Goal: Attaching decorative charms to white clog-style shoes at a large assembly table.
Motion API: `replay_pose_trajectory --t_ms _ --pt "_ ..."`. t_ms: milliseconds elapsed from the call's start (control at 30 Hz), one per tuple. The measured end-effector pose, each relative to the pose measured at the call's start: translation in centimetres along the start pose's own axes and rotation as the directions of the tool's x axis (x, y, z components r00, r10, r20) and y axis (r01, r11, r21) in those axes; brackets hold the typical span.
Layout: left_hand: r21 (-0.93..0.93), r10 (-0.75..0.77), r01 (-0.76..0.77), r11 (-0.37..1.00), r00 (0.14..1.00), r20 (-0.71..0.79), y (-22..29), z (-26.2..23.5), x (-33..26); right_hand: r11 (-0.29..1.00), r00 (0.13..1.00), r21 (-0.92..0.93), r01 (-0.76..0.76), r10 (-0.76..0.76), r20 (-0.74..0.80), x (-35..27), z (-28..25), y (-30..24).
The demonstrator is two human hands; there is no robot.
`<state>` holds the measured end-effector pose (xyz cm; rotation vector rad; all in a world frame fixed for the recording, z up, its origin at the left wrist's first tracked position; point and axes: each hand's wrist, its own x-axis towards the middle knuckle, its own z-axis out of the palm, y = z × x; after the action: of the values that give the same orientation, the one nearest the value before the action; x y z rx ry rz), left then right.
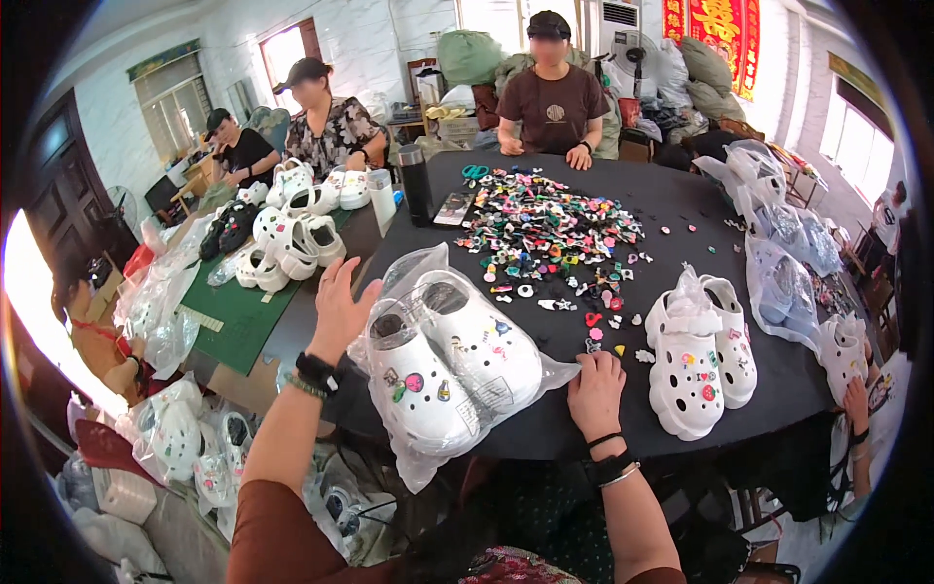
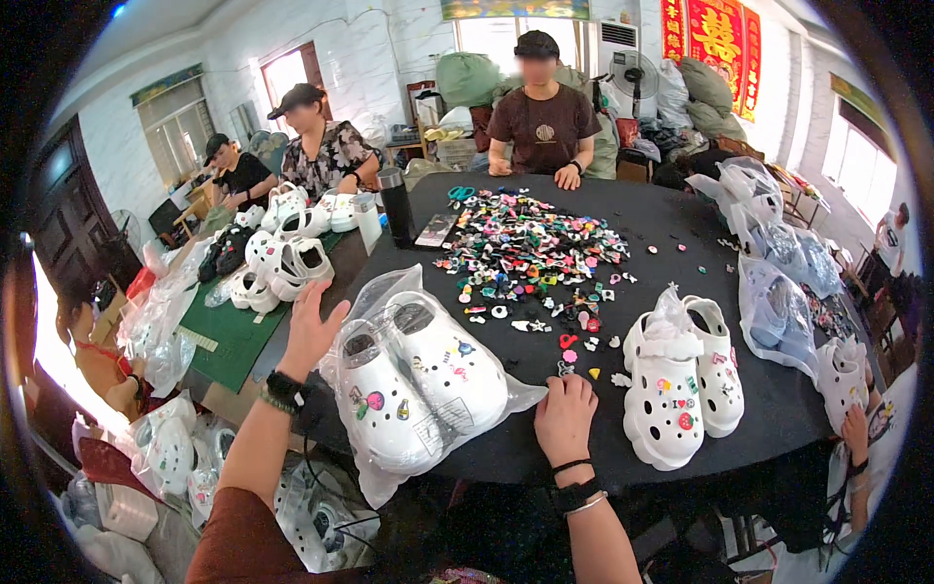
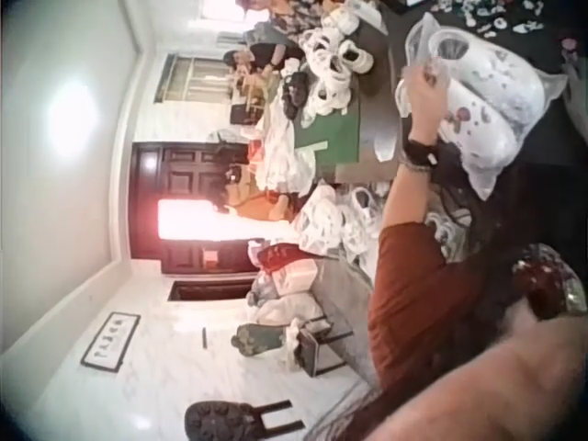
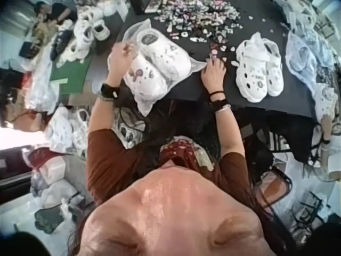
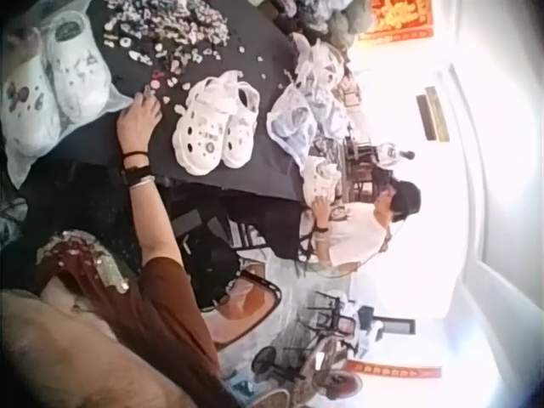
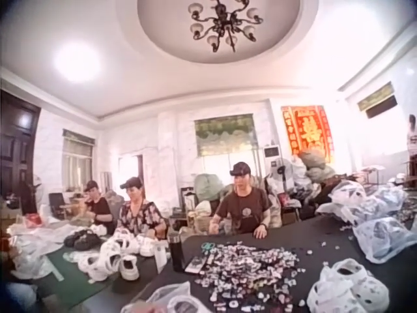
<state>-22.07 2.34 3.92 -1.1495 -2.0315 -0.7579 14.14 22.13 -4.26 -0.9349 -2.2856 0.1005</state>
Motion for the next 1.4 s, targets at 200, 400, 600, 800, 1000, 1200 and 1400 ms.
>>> replay_pose_trajectory --t_ms 200,400,600,800,1000,1200,1400 --pt "-0.198 -0.311 0.5 0.843 0.753 0.58 0.6 -0.7 1.4 0.999 0.999 0.032 -0.032 0.031 0.005 0.1 0.0 0.5" --pt "-0.245 -0.185 0.302 0.921 0.894 0.409 1.1 -1.4 0.9 0.99 0.969 0.084 -0.111 0.09 0.229 2.3 0.4 2.7" --pt "-0.44 -0.304 0.491 0.752 0.85 0.429 0.3 -1.0 1.2 0.967 0.995 0.252 -0.044 0.065 -0.075 8.7 -0.6 3.7" --pt "-0.489 -0.377 0.586 0.646 0.802 0.463 3.0 -4.4 1.0 0.852 0.869 0.394 -0.344 0.13 0.478 2.7 -3.3 0.4" --pt "-0.607 -0.409 0.786 0.115 0.594 0.692 5.6 -7.5 0.8 0.488 0.434 0.431 -0.759 -0.115 0.894 -2.3 -5.7 -5.5" --pt "-0.599 -0.415 0.8 0.018 0.551 0.724 6.6 -9.5 0.2 0.325 0.424 0.481 -0.814 -0.235 0.875 -2.9 -2.7 -7.2" --pt "-0.638 -0.359 0.759 -0.133 0.563 0.745 8.2 -12.3 -0.8 0.192 0.611 0.613 -0.766 -0.076 0.788 -3.9 -3.3 -6.4"
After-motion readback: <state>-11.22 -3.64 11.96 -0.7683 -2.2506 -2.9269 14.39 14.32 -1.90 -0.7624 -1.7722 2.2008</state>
